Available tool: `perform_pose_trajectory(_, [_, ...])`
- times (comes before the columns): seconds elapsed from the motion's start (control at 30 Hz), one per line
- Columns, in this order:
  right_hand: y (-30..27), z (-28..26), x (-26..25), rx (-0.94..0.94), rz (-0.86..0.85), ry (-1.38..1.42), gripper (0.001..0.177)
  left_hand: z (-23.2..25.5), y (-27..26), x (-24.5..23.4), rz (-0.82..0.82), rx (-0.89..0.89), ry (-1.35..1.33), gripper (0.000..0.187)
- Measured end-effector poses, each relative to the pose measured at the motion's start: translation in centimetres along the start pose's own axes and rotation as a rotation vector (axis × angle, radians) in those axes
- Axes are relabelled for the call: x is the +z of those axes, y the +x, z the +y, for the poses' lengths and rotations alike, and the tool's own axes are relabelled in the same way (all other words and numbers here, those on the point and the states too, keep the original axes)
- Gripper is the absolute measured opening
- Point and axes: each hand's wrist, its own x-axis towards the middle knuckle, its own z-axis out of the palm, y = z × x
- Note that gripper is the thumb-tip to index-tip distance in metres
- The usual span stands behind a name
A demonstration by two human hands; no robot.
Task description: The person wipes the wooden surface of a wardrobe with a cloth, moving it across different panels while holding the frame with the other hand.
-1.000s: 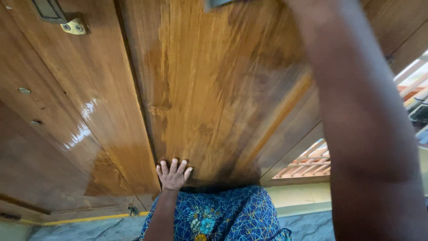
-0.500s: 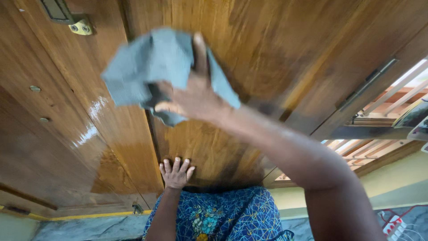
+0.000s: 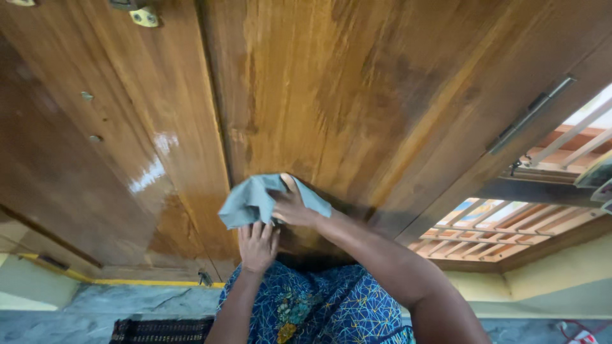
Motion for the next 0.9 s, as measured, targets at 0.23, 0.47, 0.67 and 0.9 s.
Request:
perform_pose_trajectory(0.23, [-7.3,-1.1,4.3,0.014,-0.035,-0.214,0.053,6.3,-1.7,-3.4,0.156,-0.005,-0.336,0.033])
perform_pose_trajectory(0.47, [-11.5,-2.7,0.7,0.139,0.008,0.266,0.042,7.3,-3.4,2.9,-0.003,-0.276,-0.386,0.027])
perform_pose_trajectory(0.67, [-17.4,-2.6,-5.7,0.107,-0.644,0.107,0.020,9.1,-4.2,5.4,0.202,-0.292,-0.472,0.057])
perform_pose_trajectory(0.9, [-23.0,-3.3,-8.4,0.129,-0.195,-0.039,0.060,10.6,-5.1,6.7,0.037,-0.199,-0.313,0.059])
